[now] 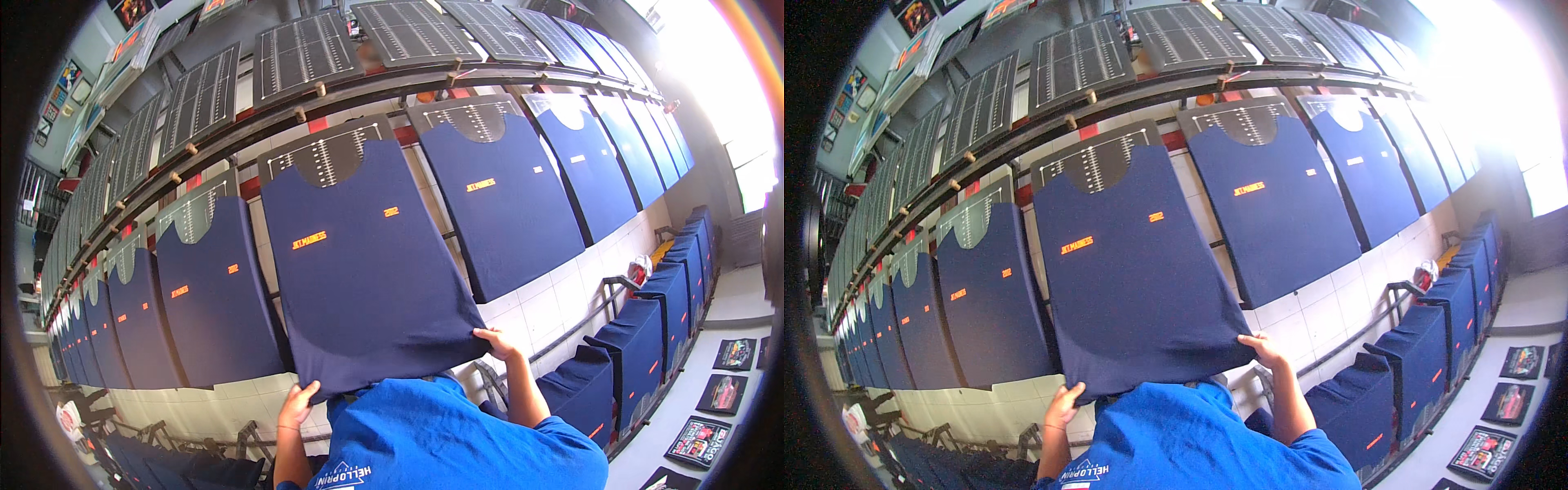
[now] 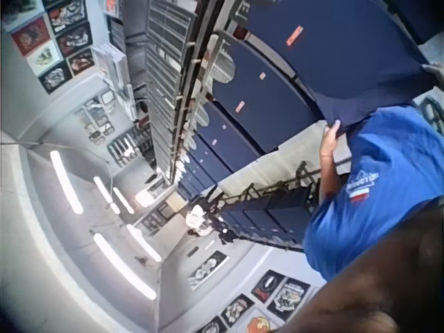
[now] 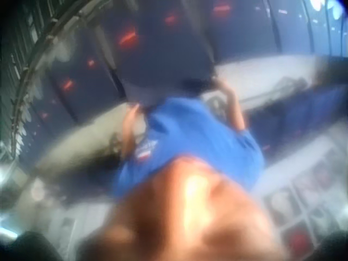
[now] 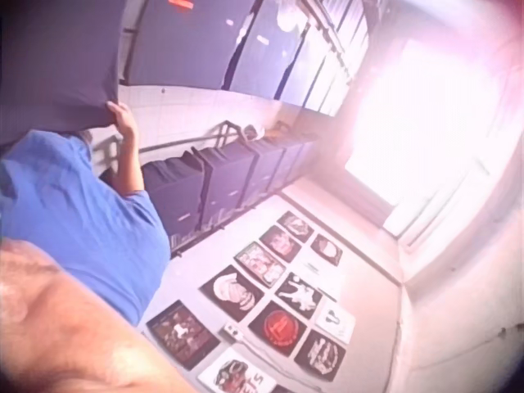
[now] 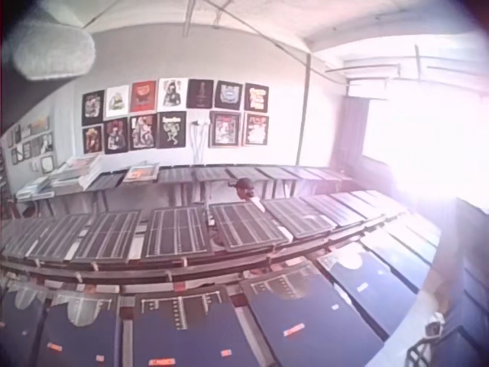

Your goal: The person lifts printed navy blue garments from individual printing boards by hand and carries them while walking through the workshop.

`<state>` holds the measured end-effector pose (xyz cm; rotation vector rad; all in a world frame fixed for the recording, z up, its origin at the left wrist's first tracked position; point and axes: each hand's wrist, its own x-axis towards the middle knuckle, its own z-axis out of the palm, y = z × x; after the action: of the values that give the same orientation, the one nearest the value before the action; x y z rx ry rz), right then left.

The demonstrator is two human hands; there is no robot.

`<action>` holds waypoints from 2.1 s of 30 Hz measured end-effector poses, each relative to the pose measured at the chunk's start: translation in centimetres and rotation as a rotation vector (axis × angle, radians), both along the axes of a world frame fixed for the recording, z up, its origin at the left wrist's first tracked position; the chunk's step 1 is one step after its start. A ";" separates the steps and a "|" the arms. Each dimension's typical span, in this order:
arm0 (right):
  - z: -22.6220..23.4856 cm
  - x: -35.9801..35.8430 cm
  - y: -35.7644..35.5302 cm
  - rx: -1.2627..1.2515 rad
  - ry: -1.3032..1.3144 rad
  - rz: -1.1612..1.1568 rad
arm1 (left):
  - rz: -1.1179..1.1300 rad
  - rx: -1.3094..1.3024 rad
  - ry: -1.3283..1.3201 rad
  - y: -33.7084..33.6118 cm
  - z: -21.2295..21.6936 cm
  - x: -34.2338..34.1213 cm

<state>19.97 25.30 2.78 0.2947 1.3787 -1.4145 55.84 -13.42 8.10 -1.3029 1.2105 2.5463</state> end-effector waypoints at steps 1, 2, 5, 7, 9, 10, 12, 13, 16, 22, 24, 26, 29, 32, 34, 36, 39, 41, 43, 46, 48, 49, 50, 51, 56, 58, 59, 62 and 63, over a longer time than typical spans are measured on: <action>2.5 -1.3 -0.6 -0.091 0.005 -0.039 | 0.024 -0.022 0.005 0.1 2.0 -0.3; 4.1 -3.5 -2.2 -0.249 0.111 -0.053 | 0.121 -0.198 0.101 -0.6 5.4 -3.1; 15.0 -10.8 -9.6 -0.560 0.370 -0.428 | 0.436 -0.542 0.266 -5.9 13.7 -12.2; 23.7 -14.6 -13.1 -0.768 0.500 -0.567 | 0.608 -0.403 0.672 -9.5 19.3 -17.2; 32.2 -16.7 -14.2 -1.037 0.594 -0.538 | 0.276 -0.336 1.170 -12.5 23.6 -18.2; 33.0 -18.7 -12.3 -1.241 0.641 -0.516 | 0.236 -0.415 1.224 -12.5 25.7 -19.3; 36.4 -20.4 -10.0 -1.103 1.031 -0.612 | 0.241 -0.549 1.279 -10.2 30.1 -20.9; 38.2 -21.1 -8.5 -0.997 1.185 -0.694 | 0.255 -0.496 1.288 -9.8 31.5 -22.1; 42.5 -22.9 -4.2 -0.181 1.826 -0.703 | 0.380 -0.483 1.215 -8.5 34.3 -28.0; 45.7 -31.4 -4.2 -0.164 1.429 -0.614 | 0.235 -0.559 0.803 -4.2 36.4 -43.4; 42.9 -39.3 -2.5 -0.417 0.928 -0.522 | 0.234 -0.651 0.795 -4.0 32.1 -49.1; 39.0 -46.4 -1.6 -0.498 0.791 -0.369 | 0.302 -0.436 0.760 -5.0 26.9 -53.7; 36.9 -51.4 -0.9 -0.474 0.819 -0.378 | 0.585 -0.287 0.515 -3.3 25.7 -58.6; 39.4 -54.1 0.9 -0.545 0.900 -0.292 | 0.593 -0.294 0.762 1.2 31.3 -59.3; 41.9 -53.6 3.9 -0.638 0.936 -0.314 | 0.592 -0.391 0.856 5.1 34.0 -57.7; 42.4 -51.9 6.6 -0.751 0.886 -0.325 | 0.612 -0.520 0.862 8.6 34.3 -55.4; 38.4 -47.2 10.9 -0.642 0.858 -0.473 | 0.764 -0.682 0.633 19.9 33.5 -51.9; 31.5 -46.3 16.5 -0.324 0.884 -0.407 | 0.743 -0.833 0.443 23.5 28.6 -48.5; 24.2 -44.8 20.5 -0.236 0.713 -0.344 | 0.621 -0.771 0.339 26.7 23.9 -45.5; 15.7 -42.0 22.6 -0.075 0.488 -0.306 | 0.530 -0.660 0.169 29.4 13.6 -41.6; 13.8 -40.1 22.3 -0.067 0.422 -0.193 | 0.500 -0.642 0.025 30.6 4.8 -38.9; 8.5 -40.8 24.1 -0.031 0.451 -0.143 | 0.494 -0.620 0.004 31.0 2.1 -38.7; 4.2 -40.7 25.3 0.002 0.428 -0.166 | 0.361 -0.715 -0.060 31.2 0.5 -38.6; 1.6 -40.5 26.2 0.035 0.404 -0.182 | 0.321 -0.751 -0.114 31.5 -0.7 -38.7; 3.0 -37.8 26.9 0.064 0.490 -0.092 | 0.231 -0.789 -0.232 33.1 -4.6 -35.5; 3.1 -37.3 28.0 0.065 0.445 -0.085 | 0.258 -0.724 -0.197 33.7 -4.9 -34.8; 2.7 -37.4 29.1 0.098 0.429 -0.050 | 0.273 -0.692 -0.180 33.9 -5.2 -34.4; 2.6 -37.0 30.7 0.195 0.395 0.039 | 0.129 -0.746 -0.323 34.0 -4.8 -33.2; 2.5 -37.3 31.0 0.300 0.461 0.181 | 0.065 -0.770 -0.375 34.0 -4.7 -33.1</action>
<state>-17.31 56.31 5.29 0.0295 1.9488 -1.1637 22.71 20.56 3.40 -1.8391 2.1556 1.7543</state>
